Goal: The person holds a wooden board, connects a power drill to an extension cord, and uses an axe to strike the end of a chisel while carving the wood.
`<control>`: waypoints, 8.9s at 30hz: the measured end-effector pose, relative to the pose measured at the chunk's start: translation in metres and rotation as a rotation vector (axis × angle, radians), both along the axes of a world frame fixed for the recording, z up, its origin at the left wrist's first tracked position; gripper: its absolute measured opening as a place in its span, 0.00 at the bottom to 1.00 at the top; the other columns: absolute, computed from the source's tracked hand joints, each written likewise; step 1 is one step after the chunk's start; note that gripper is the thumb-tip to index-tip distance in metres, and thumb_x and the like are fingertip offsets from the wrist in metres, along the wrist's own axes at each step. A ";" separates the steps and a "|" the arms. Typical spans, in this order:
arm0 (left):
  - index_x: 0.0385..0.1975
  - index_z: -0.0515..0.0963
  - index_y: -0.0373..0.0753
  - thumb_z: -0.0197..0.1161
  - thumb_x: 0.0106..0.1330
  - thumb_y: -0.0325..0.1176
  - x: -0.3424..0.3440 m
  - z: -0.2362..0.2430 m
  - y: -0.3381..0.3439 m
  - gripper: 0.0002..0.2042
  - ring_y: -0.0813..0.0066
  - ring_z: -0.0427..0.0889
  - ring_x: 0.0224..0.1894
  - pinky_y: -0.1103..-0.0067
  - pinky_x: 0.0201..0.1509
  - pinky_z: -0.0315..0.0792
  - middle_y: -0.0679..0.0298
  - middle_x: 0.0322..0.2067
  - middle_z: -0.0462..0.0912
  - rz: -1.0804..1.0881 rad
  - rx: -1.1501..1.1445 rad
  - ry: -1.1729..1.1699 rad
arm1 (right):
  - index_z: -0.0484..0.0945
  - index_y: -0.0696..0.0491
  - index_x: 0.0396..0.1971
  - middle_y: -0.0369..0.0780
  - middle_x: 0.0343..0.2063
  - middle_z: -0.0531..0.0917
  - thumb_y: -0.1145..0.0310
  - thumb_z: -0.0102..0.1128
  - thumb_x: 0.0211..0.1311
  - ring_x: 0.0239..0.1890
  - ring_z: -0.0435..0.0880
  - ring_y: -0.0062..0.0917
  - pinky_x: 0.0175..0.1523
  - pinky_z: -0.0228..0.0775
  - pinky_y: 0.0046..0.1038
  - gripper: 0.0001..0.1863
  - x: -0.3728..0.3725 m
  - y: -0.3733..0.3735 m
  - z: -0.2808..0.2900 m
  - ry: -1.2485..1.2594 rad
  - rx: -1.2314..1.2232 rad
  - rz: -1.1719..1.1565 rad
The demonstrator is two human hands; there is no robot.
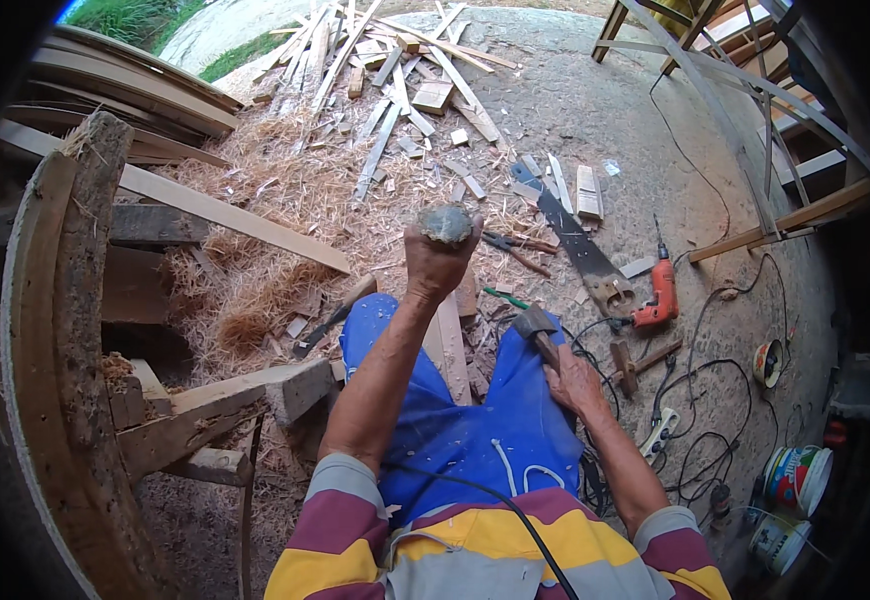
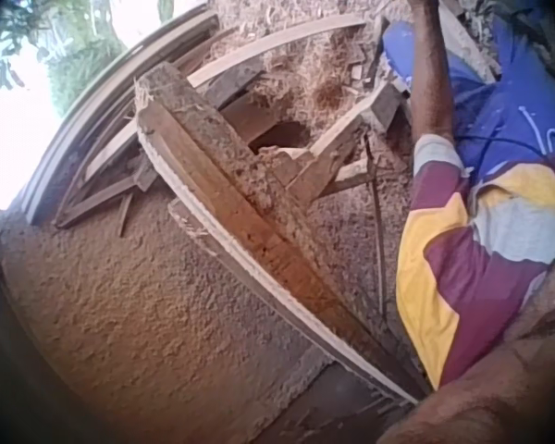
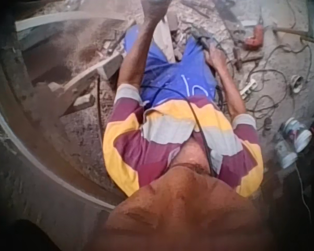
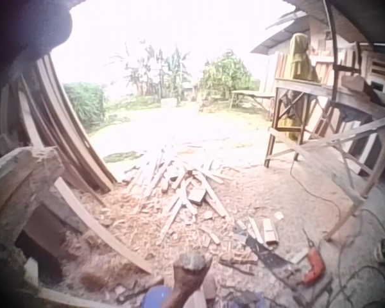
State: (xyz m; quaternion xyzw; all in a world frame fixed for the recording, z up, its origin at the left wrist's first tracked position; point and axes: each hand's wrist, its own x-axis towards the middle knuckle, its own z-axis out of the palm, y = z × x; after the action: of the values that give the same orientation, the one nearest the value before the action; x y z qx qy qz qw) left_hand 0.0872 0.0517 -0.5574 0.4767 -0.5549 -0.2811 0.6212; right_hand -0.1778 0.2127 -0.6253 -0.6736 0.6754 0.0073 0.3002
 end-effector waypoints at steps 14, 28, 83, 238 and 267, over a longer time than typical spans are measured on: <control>0.22 0.78 0.37 0.73 0.61 0.29 -0.001 -0.019 -0.002 0.10 0.81 0.78 0.25 0.78 0.30 0.71 0.69 0.21 0.81 0.105 -0.040 -0.118 | 0.70 0.57 0.50 0.55 0.36 0.85 0.53 0.61 0.65 0.40 0.85 0.54 0.46 0.75 0.49 0.25 -0.007 -0.003 0.007 -0.137 -0.032 -0.068; 0.23 0.81 0.35 0.71 0.59 0.29 0.007 -0.017 0.008 0.07 0.65 0.84 0.24 0.72 0.31 0.75 0.59 0.22 0.84 0.031 0.022 -0.052 | 0.69 0.57 0.56 0.39 0.33 0.79 0.69 0.68 0.61 0.36 0.82 0.22 0.37 0.77 0.26 0.26 0.055 -0.070 0.169 -0.701 -0.180 -0.079; 0.36 0.78 0.36 0.71 0.62 0.23 0.045 0.108 -0.022 0.08 0.81 0.79 0.30 0.81 0.34 0.77 0.66 0.30 0.80 -0.075 0.031 0.245 | 0.71 0.56 0.59 0.42 0.28 0.81 0.70 0.68 0.58 0.30 0.80 0.25 0.37 0.74 0.31 0.28 0.029 -0.033 0.158 -0.616 -0.302 -0.138; 0.19 0.79 0.38 0.73 0.64 0.32 0.015 -0.008 -0.037 0.13 0.87 0.72 0.19 0.82 0.22 0.65 0.73 0.17 0.77 -0.006 0.143 0.164 | 0.65 0.56 0.63 0.32 0.18 0.74 0.72 0.64 0.63 0.14 0.71 0.14 0.19 0.66 0.22 0.30 0.055 -0.018 0.113 -0.979 0.158 -0.447; 0.23 0.82 0.33 0.72 0.63 0.28 0.013 -0.016 -0.039 0.09 0.86 0.76 0.23 0.79 0.28 0.71 0.70 0.21 0.82 0.066 0.056 -0.024 | 0.67 0.54 0.64 0.50 0.38 0.86 0.72 0.64 0.63 0.39 0.89 0.40 0.43 0.79 0.34 0.29 0.099 -0.149 0.276 -0.558 -0.740 0.358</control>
State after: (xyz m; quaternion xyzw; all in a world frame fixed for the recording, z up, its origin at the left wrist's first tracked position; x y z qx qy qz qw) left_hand 0.1006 0.0131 -0.5735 0.5153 -0.5380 -0.2703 0.6099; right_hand -0.0783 0.0635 -0.3497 -0.8167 0.4002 -0.3619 0.2043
